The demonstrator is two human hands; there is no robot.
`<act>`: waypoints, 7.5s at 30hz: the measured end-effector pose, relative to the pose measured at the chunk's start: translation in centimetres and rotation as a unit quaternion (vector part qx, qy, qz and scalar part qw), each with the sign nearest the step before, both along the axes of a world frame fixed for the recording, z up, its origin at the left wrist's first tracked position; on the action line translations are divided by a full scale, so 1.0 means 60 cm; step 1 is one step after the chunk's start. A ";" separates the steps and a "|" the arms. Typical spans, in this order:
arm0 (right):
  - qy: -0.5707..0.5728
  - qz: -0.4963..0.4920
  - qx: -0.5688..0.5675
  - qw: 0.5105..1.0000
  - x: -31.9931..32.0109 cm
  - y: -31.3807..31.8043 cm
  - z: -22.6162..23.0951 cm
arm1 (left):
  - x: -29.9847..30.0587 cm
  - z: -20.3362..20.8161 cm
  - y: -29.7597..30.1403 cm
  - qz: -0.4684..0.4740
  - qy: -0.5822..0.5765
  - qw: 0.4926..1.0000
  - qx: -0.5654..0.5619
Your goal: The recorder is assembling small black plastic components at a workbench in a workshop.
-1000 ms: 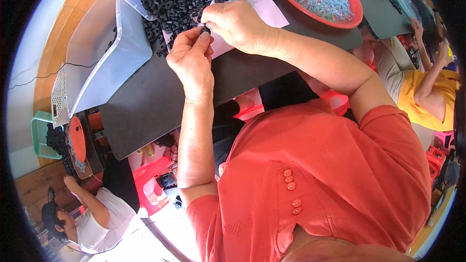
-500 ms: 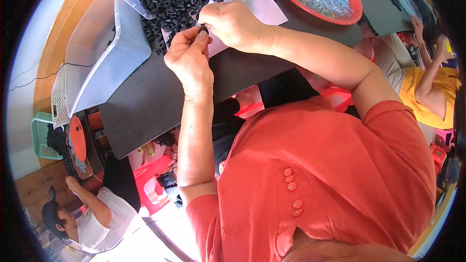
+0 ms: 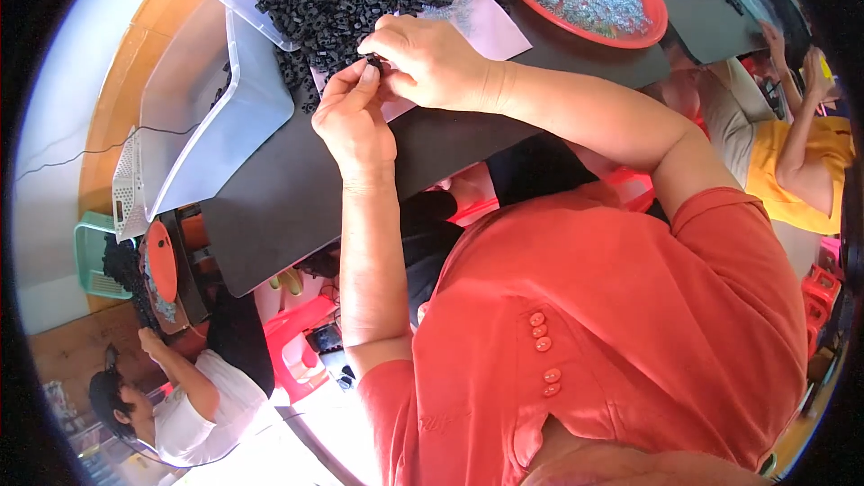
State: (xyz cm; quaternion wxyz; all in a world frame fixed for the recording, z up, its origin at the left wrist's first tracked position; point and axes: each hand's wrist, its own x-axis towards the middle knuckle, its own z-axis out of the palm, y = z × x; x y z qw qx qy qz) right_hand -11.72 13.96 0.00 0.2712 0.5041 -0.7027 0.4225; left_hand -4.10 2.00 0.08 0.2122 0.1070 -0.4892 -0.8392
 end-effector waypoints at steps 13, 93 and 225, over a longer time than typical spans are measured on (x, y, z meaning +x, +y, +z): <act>0.066 -0.009 -0.019 0.998 0.005 -0.006 -0.012 | 0.014 0.006 0.006 -0.002 -0.002 0.994 -0.107; 0.010 -0.104 0.425 0.899 -0.098 0.069 0.035 | 0.036 -0.025 -0.029 0.054 -0.047 0.824 -0.562; 0.009 -0.058 0.281 0.958 -0.061 -0.054 0.000 | 0.141 -0.010 -0.005 -0.015 -0.046 0.988 -0.149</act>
